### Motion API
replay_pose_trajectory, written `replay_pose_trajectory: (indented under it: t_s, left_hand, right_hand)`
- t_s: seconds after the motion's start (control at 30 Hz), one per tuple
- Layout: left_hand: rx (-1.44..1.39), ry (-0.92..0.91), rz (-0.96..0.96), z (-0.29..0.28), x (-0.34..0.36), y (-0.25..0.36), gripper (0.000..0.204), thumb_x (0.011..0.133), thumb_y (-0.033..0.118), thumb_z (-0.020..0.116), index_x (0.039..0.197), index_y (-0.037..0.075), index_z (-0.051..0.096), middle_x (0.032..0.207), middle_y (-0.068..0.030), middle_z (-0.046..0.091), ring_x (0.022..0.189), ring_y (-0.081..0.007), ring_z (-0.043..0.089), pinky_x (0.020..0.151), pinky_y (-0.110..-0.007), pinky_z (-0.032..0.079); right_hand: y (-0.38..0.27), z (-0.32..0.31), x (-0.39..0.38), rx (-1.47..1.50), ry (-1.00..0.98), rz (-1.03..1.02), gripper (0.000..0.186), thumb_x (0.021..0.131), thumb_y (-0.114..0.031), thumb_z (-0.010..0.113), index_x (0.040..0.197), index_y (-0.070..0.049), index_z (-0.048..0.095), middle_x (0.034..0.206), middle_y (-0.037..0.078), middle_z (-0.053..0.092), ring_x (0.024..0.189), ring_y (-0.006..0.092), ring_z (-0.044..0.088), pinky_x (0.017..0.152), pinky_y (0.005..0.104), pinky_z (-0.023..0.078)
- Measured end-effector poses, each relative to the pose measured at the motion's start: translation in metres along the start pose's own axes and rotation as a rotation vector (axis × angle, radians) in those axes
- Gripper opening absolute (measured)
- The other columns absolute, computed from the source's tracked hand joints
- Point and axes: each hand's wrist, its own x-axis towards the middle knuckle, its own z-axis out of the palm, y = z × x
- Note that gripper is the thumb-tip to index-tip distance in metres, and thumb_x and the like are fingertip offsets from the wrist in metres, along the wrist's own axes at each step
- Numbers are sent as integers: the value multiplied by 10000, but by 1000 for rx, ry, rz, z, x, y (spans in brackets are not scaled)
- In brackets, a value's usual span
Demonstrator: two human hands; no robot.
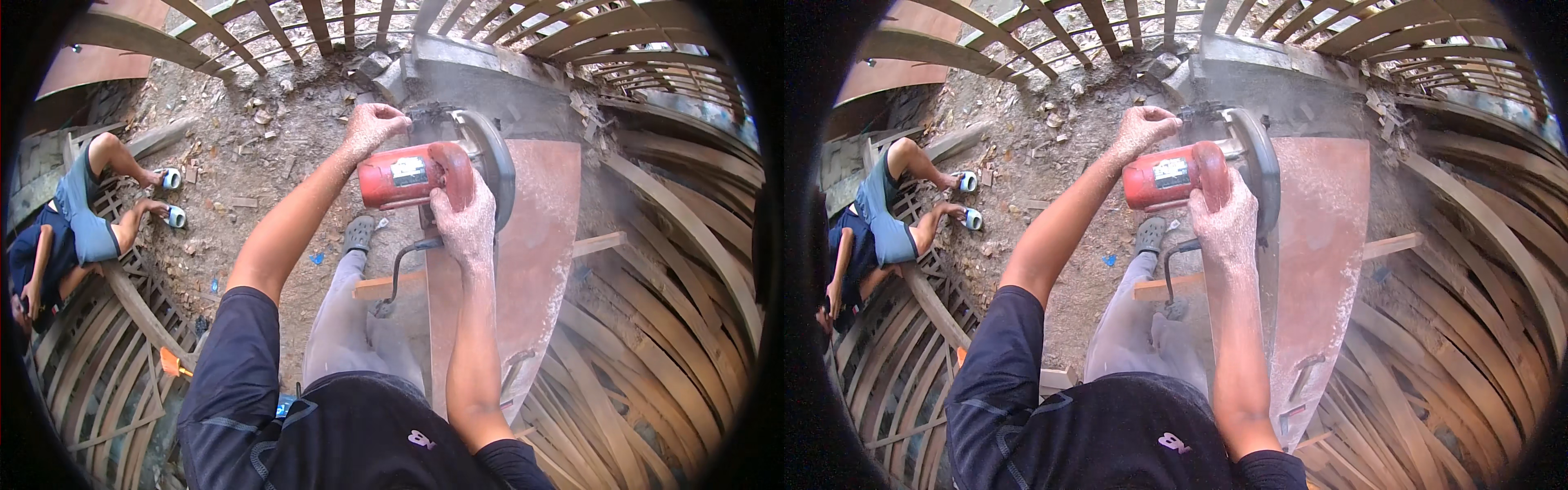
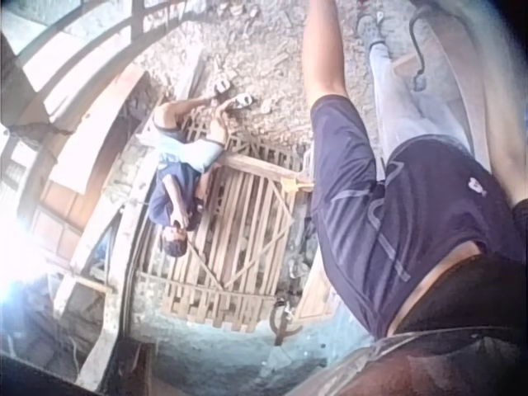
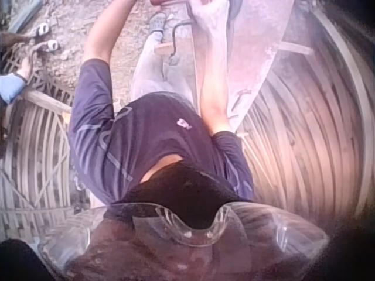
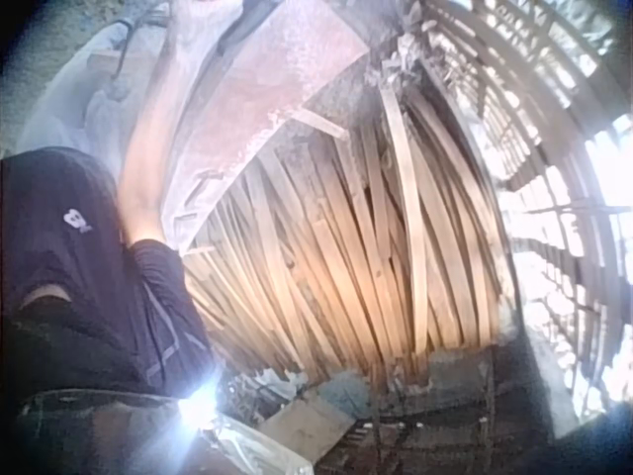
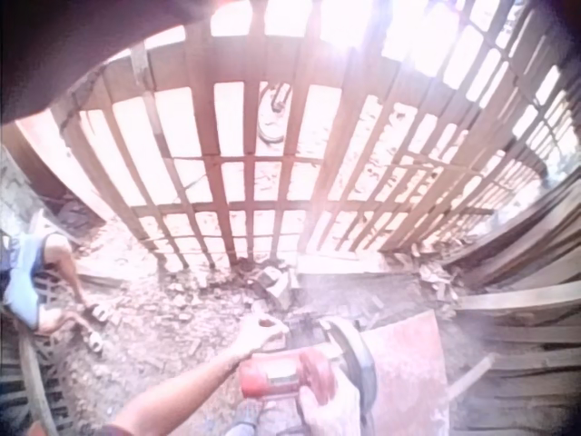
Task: The person aligns a wooden strip on a plywood board, secures it with a nail and hammer, and measures with a ruler. The person then cuts along the board using a circular saw, sets the saw down, and brushes sawdust off their clothes.
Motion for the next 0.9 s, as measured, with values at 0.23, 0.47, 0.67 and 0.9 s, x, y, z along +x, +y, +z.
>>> replay_pose_trajectory:
  t_s: [0.23, 0.47, 0.67, 0.9]
  left_hand:
    - [-25, -38, -12, -41, 50, -7, 284, 835, 274, 890, 997, 50, 825, 913, -44, 792, 785, -100, 713, 741, -283, 587]
    - [-463, -20, 72, -104, 53, 25, 476, 969, 285, 790, 1339, 8, 675, 1242, -128, 750, 1144, -230, 725, 1009, -356, 575]
    - [-568, 261, -183, -190, -87, -111, 446, 979, 361, 749, 1271, 32, 678, 1278, -120, 715, 1241, -255, 662, 1112, -382, 500]
    - [-334, 239, -369, -148, -306, -290, 182, 951, 317, 758, 921, 157, 676, 755, 28, 647, 540, -78, 519, 466, -250, 401]
  right_hand:
    - [-3, 33, 37, -139, 4, -23, 276, 829, -101, 687, 1076, 23, 680, 970, 263, 736, 1000, 400, 753, 893, 450, 573]
    - [-28, 44, 65, 53, -22, -224, 315, 878, -63, 683, 1181, 22, 672, 1047, 192, 768, 1033, 253, 761, 947, 359, 568]
    - [-92, 4, -85, 49, -86, -302, 458, 858, -36, 682, 1297, 5, 560, 913, 318, 697, 913, 489, 711, 771, 530, 587]
    - [-81, -108, -351, -71, -67, 184, 400, 870, -90, 789, 1243, -17, 662, 1019, 146, 766, 946, 215, 772, 816, 352, 597]
